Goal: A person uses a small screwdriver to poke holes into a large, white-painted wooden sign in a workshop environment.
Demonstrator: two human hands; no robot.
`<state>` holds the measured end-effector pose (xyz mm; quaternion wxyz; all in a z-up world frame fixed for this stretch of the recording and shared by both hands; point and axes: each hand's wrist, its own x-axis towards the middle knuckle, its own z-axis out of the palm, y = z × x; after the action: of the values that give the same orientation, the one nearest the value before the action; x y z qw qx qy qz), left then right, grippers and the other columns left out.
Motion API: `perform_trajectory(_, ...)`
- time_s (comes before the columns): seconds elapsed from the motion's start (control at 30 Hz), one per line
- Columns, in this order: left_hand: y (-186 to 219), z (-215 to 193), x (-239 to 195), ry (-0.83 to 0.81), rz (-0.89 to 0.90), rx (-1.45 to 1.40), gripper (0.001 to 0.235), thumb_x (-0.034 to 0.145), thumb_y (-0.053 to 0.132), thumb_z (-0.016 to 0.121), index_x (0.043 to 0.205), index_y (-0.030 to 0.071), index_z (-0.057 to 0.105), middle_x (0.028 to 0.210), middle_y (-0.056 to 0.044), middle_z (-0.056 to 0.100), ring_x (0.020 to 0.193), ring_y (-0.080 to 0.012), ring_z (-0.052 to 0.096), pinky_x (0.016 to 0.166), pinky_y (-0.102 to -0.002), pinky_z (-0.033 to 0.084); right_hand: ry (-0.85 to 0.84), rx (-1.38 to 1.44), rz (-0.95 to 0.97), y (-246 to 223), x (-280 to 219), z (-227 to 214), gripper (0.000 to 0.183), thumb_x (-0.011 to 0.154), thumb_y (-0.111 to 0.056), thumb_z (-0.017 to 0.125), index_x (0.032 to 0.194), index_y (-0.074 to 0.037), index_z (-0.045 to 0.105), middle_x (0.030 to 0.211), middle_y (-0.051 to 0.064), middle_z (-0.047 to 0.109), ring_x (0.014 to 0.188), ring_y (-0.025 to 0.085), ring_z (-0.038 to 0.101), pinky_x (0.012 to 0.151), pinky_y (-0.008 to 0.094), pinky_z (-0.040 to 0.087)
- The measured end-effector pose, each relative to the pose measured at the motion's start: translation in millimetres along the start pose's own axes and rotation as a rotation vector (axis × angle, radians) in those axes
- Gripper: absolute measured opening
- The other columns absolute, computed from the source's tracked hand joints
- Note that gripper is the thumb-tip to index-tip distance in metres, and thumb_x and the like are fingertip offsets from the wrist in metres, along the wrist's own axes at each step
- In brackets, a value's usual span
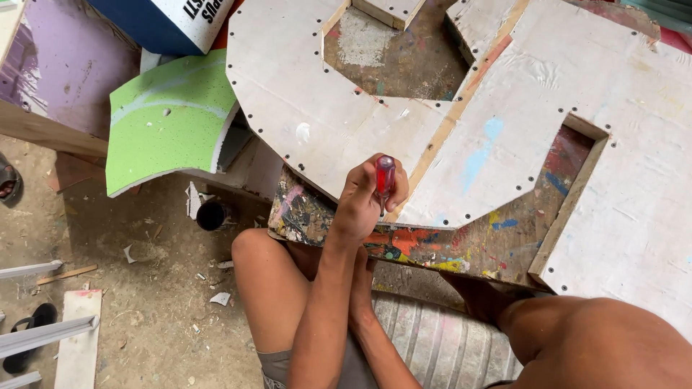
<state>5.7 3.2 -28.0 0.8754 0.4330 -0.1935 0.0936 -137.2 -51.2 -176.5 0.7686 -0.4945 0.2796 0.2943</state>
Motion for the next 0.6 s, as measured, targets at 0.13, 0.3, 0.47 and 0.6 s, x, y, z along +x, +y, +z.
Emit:
perform_trajectory(0.13, -9, -5, -1, 0.058, -0.061, -0.010, 0.065, 0.112, 0.050, 0.022, 0.086, 0.005, 0.060, 0.055, -0.003, 0.041, 0.052, -0.0118, 0.037, 0.060, -0.025, 0.037, 0.028, -0.053, 0.008, -13, -11, -2, 0.078, 0.100, -0.060, 0.053, 0.153, -0.010, 0.024, 0.140, 0.028, 0.050, 0.124, 0.042, 0.056, 0.095, 0.054, 0.051)
perform_trajectory(0.3, 9, 4, 2, 0.030, -0.046, -0.034, 0.061, 0.106, 0.064, 0.020, 0.111, 0.010, 0.048, 0.059, 0.003, 0.032, 0.058, -0.0114, 0.032, 0.062, -0.027, 0.034, 0.080, -0.098, 0.004, -35, -12, -5, 0.071, 0.100, -0.060, 0.051, 0.147, -0.011, 0.029, 0.134, 0.026, 0.052, 0.118, 0.040, 0.057, 0.091, 0.053, 0.050)
perform_trajectory(0.47, 7, 0, -3, 0.020, 0.017, 0.044, 0.039, 0.111, 0.049, 0.029, 0.125, 0.016, 0.043, 0.066, 0.001, 0.038, 0.066, -0.0122, 0.037, 0.071, -0.028, 0.035, 0.128, -0.159, 0.019, -47, -13, -13, 0.065, 0.101, -0.060, 0.049, 0.141, -0.012, 0.034, 0.127, 0.024, 0.054, 0.111, 0.038, 0.058, 0.087, 0.051, 0.049)
perform_trajectory(0.6, 13, 10, -1, 0.019, -0.099, 0.097, 0.047, 0.110, 0.049, 0.027, 0.111, 0.009, 0.051, 0.055, -0.003, 0.048, 0.054, -0.0117, 0.040, 0.060, -0.023, 0.035, 0.140, -0.206, 0.040, -47, -3, -14, 0.060, 0.101, -0.060, 0.047, 0.137, -0.013, 0.038, 0.122, 0.023, 0.056, 0.106, 0.037, 0.059, 0.083, 0.050, 0.048)
